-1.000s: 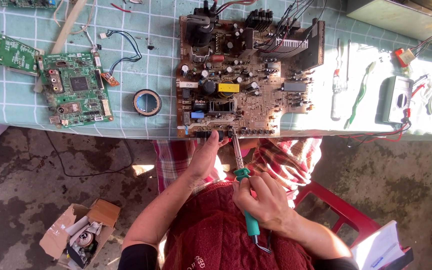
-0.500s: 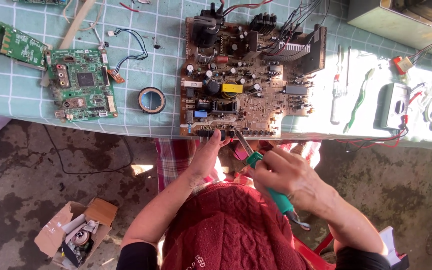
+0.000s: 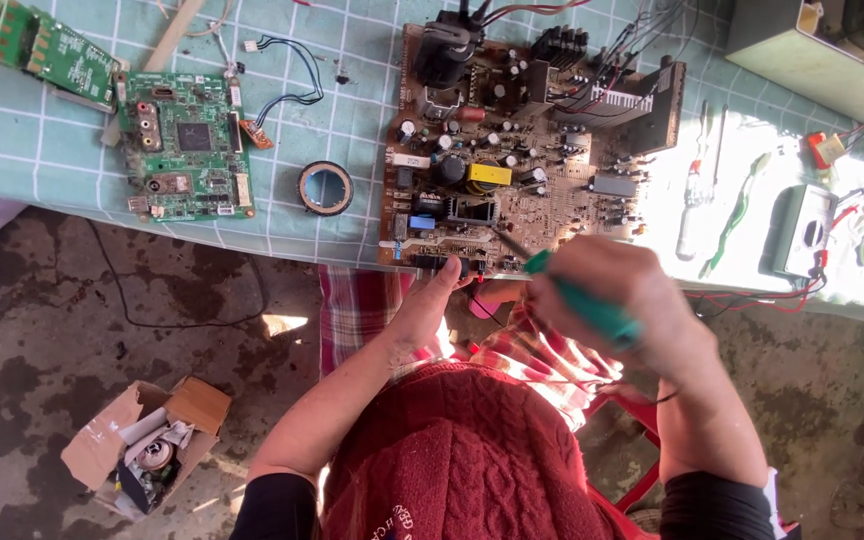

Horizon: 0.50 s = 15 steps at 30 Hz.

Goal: Cleaning and repairing a large circuit board using a brush and a soldering iron.

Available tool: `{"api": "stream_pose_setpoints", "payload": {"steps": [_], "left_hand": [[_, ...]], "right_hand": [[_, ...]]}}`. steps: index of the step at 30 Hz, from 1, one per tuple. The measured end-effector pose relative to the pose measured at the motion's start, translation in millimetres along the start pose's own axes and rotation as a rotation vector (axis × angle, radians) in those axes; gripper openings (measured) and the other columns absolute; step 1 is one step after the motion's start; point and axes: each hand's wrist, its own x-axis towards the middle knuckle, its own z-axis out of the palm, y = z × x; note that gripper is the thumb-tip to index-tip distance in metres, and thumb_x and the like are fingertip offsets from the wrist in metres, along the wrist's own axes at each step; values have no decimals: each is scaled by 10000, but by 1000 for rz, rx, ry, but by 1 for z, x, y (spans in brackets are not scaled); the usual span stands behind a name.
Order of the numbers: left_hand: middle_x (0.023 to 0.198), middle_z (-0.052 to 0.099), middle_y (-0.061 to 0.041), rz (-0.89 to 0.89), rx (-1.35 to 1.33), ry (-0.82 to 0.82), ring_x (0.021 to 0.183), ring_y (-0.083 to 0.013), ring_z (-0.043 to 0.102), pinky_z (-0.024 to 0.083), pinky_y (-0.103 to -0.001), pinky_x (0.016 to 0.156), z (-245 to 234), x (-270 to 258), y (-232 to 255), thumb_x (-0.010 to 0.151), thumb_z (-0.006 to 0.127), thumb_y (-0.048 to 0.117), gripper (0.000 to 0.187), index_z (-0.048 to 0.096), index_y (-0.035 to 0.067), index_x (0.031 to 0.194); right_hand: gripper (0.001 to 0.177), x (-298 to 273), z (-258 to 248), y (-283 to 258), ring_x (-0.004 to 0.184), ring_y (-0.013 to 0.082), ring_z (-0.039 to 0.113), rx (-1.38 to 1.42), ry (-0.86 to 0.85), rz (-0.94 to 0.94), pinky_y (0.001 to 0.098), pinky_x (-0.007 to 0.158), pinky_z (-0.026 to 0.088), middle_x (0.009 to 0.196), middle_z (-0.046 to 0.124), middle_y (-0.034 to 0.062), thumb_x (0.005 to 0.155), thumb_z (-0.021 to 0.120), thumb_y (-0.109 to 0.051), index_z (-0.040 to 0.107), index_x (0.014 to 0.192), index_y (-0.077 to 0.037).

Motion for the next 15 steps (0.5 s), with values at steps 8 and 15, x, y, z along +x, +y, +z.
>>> {"api": "stream_pose_setpoints", "payload": {"steps": [8,15], "left_hand": [[1189,723,-112,-1,-33,-18,1202,-203,633,398,-458,1182,-11,15,-18,1019,640,434,475,746,-2,1175],[1198,722,-66,53,-45,-61,1162,-163,641,444,-415,1131,-26,24,-39,1051,588,427,436,738,56,1225]], "right_hand": [[154,-61,2,141,561,119,481,477,365,462,257,523,404,645,516,80,1000,689,-128,675,1007,25],[385,-44,33,179,384,87,388,795,558,566,208,344,324,494,414,67,1105,576,-287,615,869,15]]}}
